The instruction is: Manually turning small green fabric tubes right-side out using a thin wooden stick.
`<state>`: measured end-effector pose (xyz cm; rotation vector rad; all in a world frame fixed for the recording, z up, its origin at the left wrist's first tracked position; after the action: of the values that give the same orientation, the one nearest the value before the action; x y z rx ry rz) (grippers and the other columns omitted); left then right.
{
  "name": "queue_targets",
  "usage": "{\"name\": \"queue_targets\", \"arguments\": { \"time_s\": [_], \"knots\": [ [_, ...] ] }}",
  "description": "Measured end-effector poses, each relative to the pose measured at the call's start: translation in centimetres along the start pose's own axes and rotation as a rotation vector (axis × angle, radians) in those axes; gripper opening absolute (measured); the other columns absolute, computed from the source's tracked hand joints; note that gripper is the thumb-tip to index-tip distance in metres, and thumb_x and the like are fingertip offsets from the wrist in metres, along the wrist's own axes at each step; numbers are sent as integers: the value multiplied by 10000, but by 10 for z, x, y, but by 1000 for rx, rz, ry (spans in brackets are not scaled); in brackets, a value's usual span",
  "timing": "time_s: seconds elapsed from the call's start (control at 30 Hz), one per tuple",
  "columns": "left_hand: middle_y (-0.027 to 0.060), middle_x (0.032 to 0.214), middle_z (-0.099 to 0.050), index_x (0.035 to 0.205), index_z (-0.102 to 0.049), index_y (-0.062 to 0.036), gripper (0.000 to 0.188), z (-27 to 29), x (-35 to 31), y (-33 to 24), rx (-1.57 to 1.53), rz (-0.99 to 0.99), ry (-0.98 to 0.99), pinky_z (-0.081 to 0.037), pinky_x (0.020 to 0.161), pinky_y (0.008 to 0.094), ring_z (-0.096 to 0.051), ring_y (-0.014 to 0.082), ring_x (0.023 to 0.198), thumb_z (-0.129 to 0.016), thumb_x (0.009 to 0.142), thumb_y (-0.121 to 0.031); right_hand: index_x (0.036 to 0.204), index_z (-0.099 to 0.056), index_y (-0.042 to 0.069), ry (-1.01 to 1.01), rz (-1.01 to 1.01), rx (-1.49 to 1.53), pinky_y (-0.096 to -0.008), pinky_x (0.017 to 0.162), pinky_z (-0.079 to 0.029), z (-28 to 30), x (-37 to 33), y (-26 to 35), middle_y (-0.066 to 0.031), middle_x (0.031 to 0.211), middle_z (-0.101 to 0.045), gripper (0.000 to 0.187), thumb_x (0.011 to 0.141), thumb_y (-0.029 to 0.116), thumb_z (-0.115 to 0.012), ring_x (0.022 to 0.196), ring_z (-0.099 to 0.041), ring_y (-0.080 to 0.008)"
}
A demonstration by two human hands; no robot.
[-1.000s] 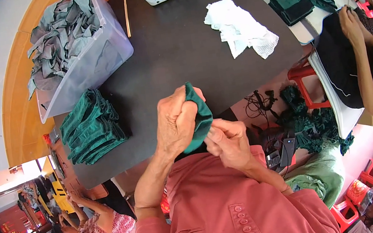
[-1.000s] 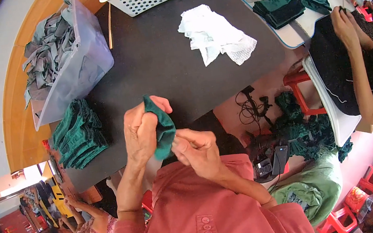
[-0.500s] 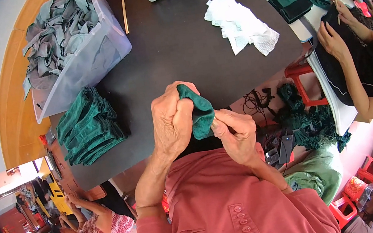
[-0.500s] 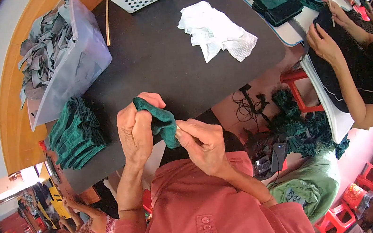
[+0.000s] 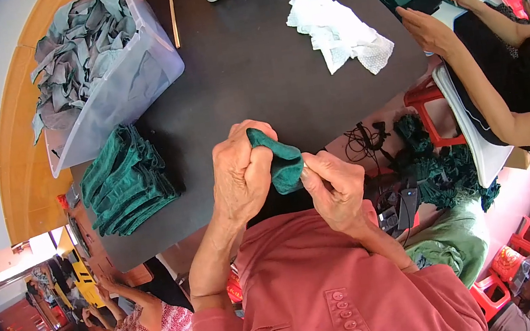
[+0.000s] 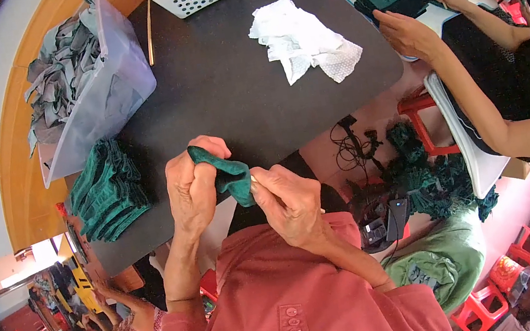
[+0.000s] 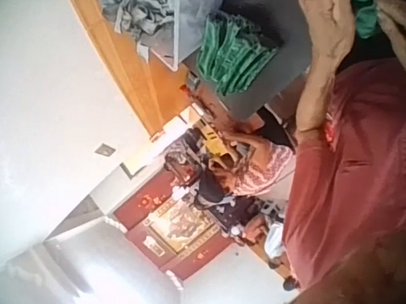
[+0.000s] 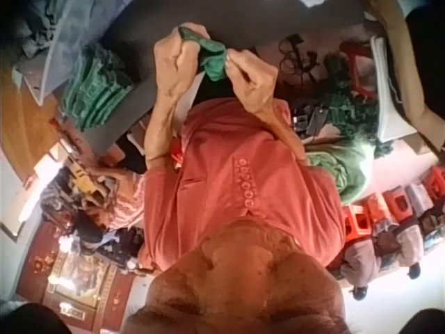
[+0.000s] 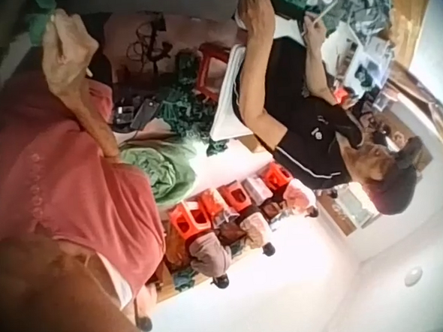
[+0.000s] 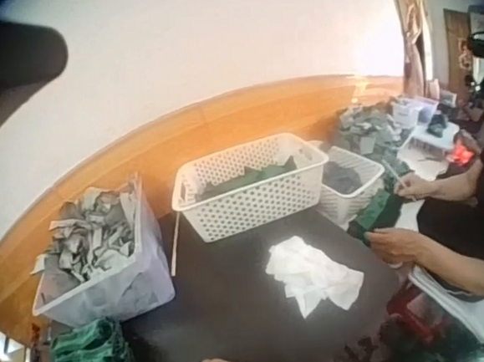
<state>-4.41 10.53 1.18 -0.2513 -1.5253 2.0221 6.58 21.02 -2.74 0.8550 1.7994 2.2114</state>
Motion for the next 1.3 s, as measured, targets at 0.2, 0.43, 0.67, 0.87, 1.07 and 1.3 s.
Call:
{"name": "queue_targets", "arguments": {
  "time_s": [0.2,0.43,0.67,0.87,1.07,1.3],
  "knots": [
    [150,675,-524,699,-494,38,39,-7,-2,-3,24,-33,109,-426,676,353,-486,299,613,-460,697,19,992,-626,-48,239,-493,695,-224,446,-316,-8,-18,-16,0,624,-484,203,935,138,-569,506,-399,-65],
    [129,685,-551,680,-467,45,76,1,0,-5,-28,196,142,-419,610,342,-474,223,608,-414,722,9,1017,-609,-45,208,-284,405,-237,453,-350,-5,-6,-12,-26,614,-477,179,912,97,-579,515,-434,-84],
    [163,651,-495,678,-455,41,70,-3,-3,-6,225,-42,92,-398,614,374,-450,315,598,-437,734,4,1023,-608,-51,-5,73,-129,-258,479,-397,-1,1,-4,-88,641,-503,177,859,14,-595,528,-474,-111],
    [181,638,-426,666,-411,38,75,-15,-1,-8,16,25,182,-391,618,384,-422,338,587,-444,725,5,1030,-592,-35,119,-518,944,-202,442,-249,-25,-22,-26,57,649,-430,292,962,243,-536,510,-321,-31],
    [36,927,-555,1149,-522,12,408,9,-6,3,-280,90,94,-425,795,249,-522,116,876,-535,742,28,1056,-629,-29,111,-371,590,-202,492,-329,-10,-11,-18,39,690,-506,262,951,201,-559,552,-410,-48],
    [88,984,-584,1079,-554,23,382,9,0,-13,-231,44,105,-427,835,269,-537,150,903,-458,712,68,1035,-633,-44,-45,80,5,-252,481,-381,-5,-4,4,-83,678,-544,186,857,-2,-602,543,-484,-127]
  ]
}}
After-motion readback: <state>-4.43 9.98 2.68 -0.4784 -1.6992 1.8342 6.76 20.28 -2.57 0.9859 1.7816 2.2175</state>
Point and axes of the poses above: each hand's wrist, its own x-axis towards the middle knuckle, its own z-axis out of the back of the hand, y = z × x, the point moved 4 cm from there along x, towards the middle knuckle
